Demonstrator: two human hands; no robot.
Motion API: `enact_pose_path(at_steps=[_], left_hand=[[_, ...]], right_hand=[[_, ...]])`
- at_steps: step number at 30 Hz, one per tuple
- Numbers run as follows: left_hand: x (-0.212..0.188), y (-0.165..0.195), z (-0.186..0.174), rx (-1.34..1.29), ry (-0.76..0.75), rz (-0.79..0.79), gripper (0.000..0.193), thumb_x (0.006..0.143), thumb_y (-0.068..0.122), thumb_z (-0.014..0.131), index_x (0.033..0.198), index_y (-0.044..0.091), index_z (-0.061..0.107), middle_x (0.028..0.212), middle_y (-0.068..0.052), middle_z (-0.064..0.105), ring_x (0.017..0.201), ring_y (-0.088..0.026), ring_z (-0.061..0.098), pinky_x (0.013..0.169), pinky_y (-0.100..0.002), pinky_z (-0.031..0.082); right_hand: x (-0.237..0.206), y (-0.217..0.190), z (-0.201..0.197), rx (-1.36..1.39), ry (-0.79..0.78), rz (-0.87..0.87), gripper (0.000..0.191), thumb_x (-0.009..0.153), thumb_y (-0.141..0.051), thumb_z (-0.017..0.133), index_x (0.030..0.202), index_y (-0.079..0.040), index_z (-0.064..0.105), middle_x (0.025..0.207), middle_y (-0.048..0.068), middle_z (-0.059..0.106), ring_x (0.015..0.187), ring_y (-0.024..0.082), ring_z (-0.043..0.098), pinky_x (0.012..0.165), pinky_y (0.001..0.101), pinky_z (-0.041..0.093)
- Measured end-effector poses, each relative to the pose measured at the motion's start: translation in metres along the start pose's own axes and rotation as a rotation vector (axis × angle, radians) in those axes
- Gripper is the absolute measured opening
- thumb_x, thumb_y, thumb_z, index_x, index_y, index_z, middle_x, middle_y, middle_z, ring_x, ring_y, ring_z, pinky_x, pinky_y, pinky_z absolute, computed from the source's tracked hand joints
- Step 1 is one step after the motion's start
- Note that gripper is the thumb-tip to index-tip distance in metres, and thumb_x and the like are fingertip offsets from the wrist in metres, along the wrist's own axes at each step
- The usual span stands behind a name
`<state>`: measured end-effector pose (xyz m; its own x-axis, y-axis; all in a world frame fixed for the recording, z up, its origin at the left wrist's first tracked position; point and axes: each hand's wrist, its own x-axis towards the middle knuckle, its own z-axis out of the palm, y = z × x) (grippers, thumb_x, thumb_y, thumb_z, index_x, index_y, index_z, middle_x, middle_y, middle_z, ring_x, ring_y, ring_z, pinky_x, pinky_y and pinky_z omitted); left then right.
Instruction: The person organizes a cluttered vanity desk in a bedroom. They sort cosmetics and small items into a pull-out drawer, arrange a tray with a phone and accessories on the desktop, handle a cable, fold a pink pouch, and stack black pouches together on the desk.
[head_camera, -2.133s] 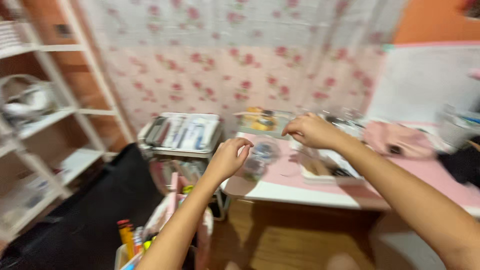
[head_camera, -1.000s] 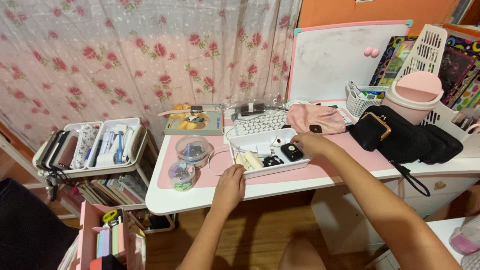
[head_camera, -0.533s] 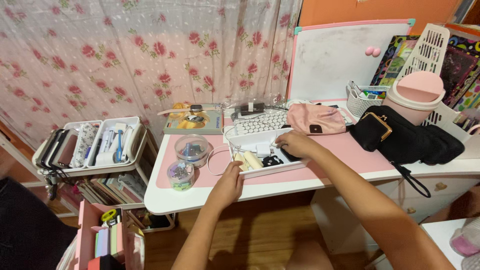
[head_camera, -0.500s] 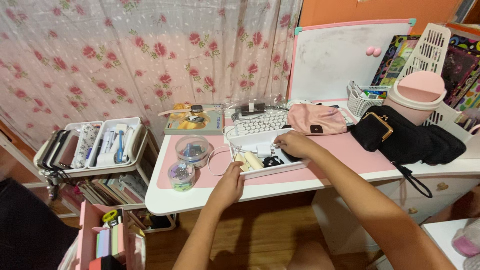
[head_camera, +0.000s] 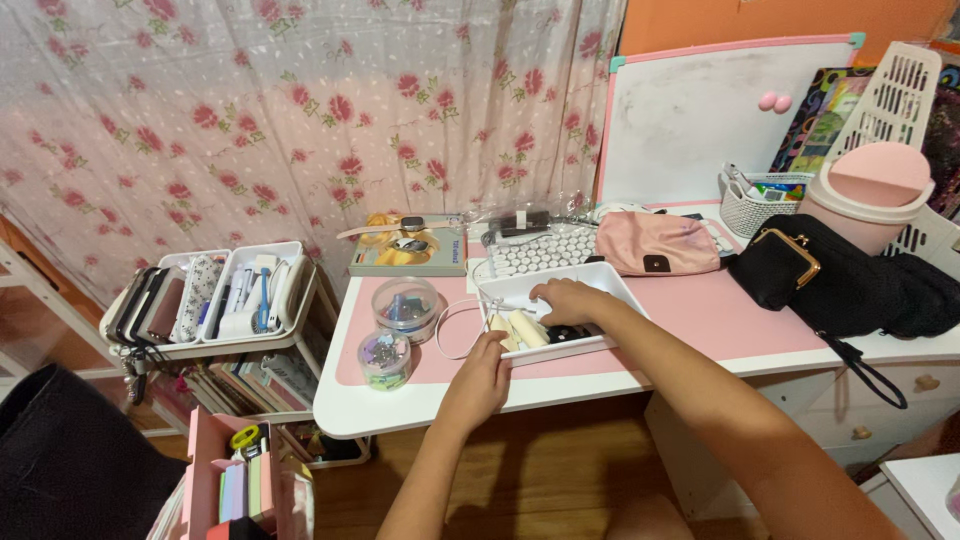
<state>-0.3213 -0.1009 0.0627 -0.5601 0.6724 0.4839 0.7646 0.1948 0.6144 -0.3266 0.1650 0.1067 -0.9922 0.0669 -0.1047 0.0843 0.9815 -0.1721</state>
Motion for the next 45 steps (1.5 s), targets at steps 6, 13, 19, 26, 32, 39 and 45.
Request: enact_pose_path(at_steps=[6, 13, 19, 26, 32, 39, 45], left_hand=[[-0.005, 0.003, -0.003, 0.131, 0.167, 0.038, 0.039, 0.090, 0.017, 0.066, 0.125, 0.002, 0.057, 0.136, -0.020, 0.055, 0.120, -0.040, 0.057, 0.099, -0.048, 0.046], [0.009, -0.011, -0.014, 0.185, 0.272, 0.041, 0.056, 0.084, 0.028, 0.077, 0.130, 0.003, 0.055, 0.129, -0.021, 0.053, 0.122, -0.041, 0.051, 0.102, -0.052, 0.039], [0.054, -0.021, -0.002, 0.550, 0.049, -0.094, 0.028, 0.090, 0.026, 0.069, 0.109, 0.005, 0.073, 0.119, -0.015, 0.066, 0.119, -0.034, 0.057, 0.109, -0.046, 0.040], [0.111, 0.001, -0.042, -0.302, 0.212, -0.251, 0.029, 0.106, 0.029, 0.052, 0.112, 0.008, 0.072, 0.082, -0.007, 0.072, 0.067, -0.017, 0.064, 0.063, -0.033, 0.050], [0.147, 0.040, -0.097, -1.044, 0.085, -0.100, 0.030, 0.109, 0.027, 0.049, 0.130, 0.008, 0.059, 0.084, 0.000, 0.064, 0.060, -0.006, 0.049, 0.053, -0.023, 0.040], [0.174, 0.073, -0.131, -1.373, 0.137, -0.016, 0.022, 0.105, 0.022, 0.050, 0.123, 0.010, 0.052, 0.081, -0.003, 0.063, 0.056, -0.010, 0.048, 0.050, -0.026, 0.038], [0.163, 0.063, -0.205, -1.302, 0.173, 0.088, 0.024, 0.109, 0.025, 0.051, 0.125, 0.006, 0.056, 0.063, 0.005, 0.044, 0.049, -0.006, 0.036, 0.048, -0.024, 0.031]], right_hand=[[-0.006, 0.006, -0.007, 0.105, 0.111, -0.062, 0.059, 0.080, -0.031, 0.074, 0.136, -0.019, 0.060, 0.130, 0.020, 0.054, 0.110, 0.039, 0.064, 0.099, 0.0431, 0.052], [-0.024, 0.022, -0.055, 0.805, 0.234, 0.044, 0.046, 0.083, -0.019, 0.067, 0.126, -0.009, 0.056, 0.108, 0.017, 0.064, 0.091, 0.026, 0.069, 0.079, 0.0386, 0.058], [-0.048, 0.029, -0.069, 1.404, 0.267, 0.042, 0.027, 0.093, -0.023, 0.066, 0.115, -0.007, 0.059, 0.096, 0.002, 0.062, 0.076, 0.012, 0.063, 0.069, 0.0320, 0.054], [-0.087, 0.011, -0.092, 1.530, 0.368, 0.035, 0.041, 0.092, -0.024, 0.063, 0.128, -0.005, 0.061, 0.109, 0.009, 0.068, 0.084, 0.021, 0.071, 0.078, 0.0359, 0.058], [-0.079, -0.050, -0.111, 1.812, 0.310, -0.357, 0.070, 0.075, -0.017, 0.062, 0.144, -0.013, 0.048, 0.126, 0.005, 0.073, 0.084, 0.023, 0.072, 0.083, 0.0385, 0.059], [-0.041, -0.111, -0.069, 1.679, -0.119, -0.507, 0.035, 0.092, -0.014, 0.073, 0.123, -0.006, 0.059, 0.091, 0.007, 0.064, 0.074, 0.016, 0.060, 0.068, 0.0318, 0.048], [-0.048, -0.052, -0.101, 1.388, 0.296, 0.095, 0.027, 0.081, -0.019, 0.071, 0.107, -0.015, 0.067, 0.077, 0.002, 0.062, 0.069, 0.013, 0.059, 0.064, 0.0315, 0.048]])
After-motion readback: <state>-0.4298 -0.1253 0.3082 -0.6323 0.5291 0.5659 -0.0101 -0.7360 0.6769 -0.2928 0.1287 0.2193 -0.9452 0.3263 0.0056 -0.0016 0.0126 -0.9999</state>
